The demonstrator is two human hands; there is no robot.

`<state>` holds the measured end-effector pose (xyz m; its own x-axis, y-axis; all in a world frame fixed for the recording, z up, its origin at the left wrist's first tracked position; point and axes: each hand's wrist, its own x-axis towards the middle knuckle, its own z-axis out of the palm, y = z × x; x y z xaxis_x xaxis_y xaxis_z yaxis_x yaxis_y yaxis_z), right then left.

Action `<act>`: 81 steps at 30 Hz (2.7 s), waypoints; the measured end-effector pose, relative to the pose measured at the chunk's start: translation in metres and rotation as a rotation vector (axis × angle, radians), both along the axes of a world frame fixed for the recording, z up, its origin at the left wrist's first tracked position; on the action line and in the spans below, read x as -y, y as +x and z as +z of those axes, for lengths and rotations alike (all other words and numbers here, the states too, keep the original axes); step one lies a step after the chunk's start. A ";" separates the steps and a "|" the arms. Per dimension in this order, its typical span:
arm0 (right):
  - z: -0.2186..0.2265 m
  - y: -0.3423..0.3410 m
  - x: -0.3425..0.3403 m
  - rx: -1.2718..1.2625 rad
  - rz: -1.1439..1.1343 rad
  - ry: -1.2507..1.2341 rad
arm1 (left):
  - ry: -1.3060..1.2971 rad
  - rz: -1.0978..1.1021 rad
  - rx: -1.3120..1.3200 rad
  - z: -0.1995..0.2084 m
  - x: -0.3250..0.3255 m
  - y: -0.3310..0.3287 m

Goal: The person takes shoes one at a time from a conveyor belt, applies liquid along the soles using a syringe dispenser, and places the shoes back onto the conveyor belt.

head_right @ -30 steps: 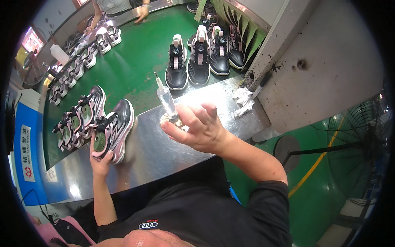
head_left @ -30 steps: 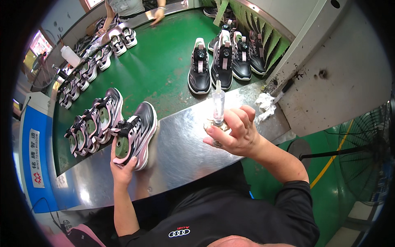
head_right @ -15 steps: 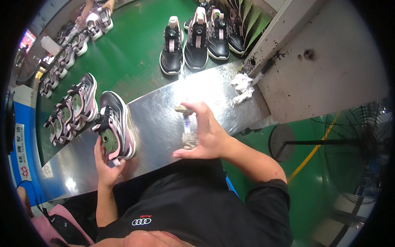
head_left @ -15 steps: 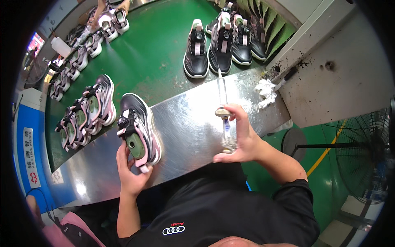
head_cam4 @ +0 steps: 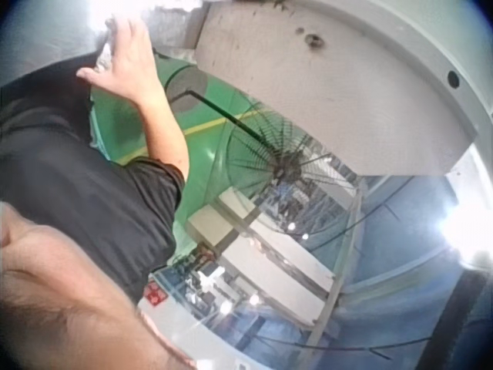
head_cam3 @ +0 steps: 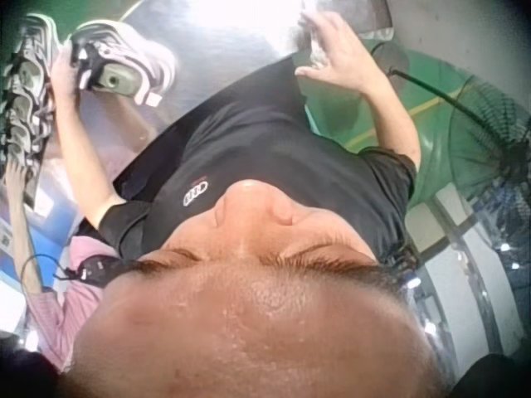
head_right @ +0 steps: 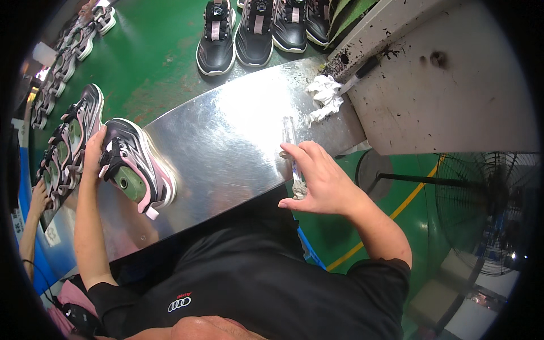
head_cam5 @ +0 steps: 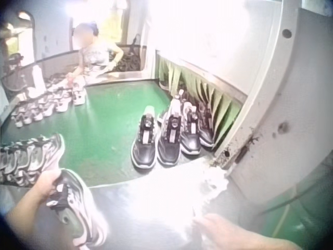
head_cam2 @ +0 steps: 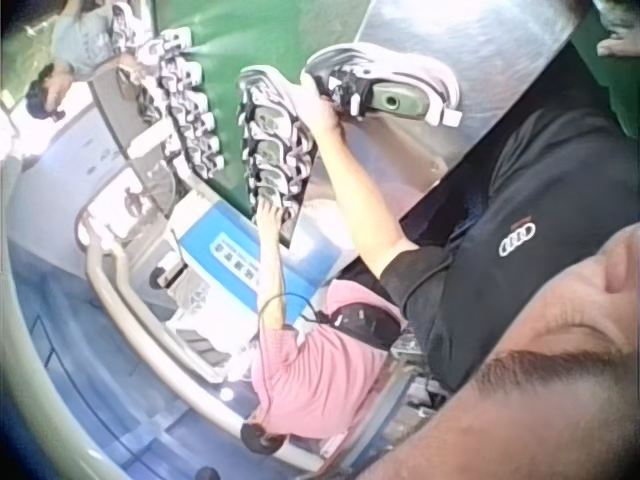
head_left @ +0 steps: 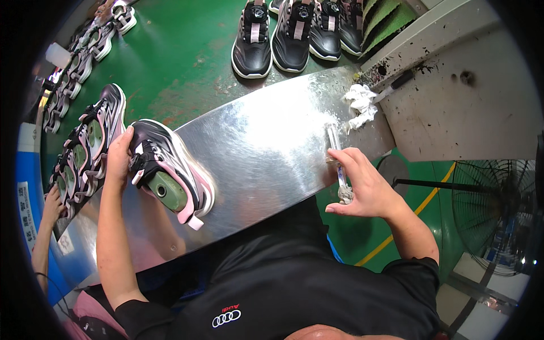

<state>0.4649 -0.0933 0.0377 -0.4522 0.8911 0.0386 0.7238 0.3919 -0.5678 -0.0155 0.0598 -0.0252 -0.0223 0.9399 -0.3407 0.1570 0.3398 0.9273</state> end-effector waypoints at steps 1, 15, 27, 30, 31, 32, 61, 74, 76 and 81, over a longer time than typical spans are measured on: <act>0.002 0.001 -0.001 -0.004 -0.004 -0.002 | 0.046 -0.031 -0.027 -0.001 -0.002 -0.002; 0.022 -0.014 -0.005 0.273 0.082 -0.139 | 0.208 0.093 0.633 0.062 0.060 0.063; 0.040 -0.030 -0.003 -0.979 0.063 -0.724 | 0.047 0.174 1.133 0.041 0.076 0.081; 0.039 -0.069 -0.019 -1.303 0.240 -0.749 | 0.199 0.030 1.030 0.044 0.080 0.076; 0.044 -0.083 -0.023 -1.327 0.251 -0.763 | 0.204 0.026 1.002 0.044 0.083 0.073; 0.048 -0.097 -0.027 -1.343 0.265 -0.779 | 0.195 -0.037 1.013 0.046 0.085 0.068; 0.074 -0.176 -0.045 -1.445 0.509 -0.909 | 0.581 -0.299 0.861 0.052 0.102 0.060; 0.078 -0.182 -0.047 -1.404 0.497 -0.882 | 0.529 -0.257 0.861 0.050 0.101 0.056; 0.080 -0.182 -0.046 -1.345 0.449 -0.870 | 0.519 -0.246 0.855 0.048 0.102 0.057; 0.078 -0.182 -0.045 -1.370 0.420 -0.876 | 0.491 -0.190 0.885 0.047 0.102 0.056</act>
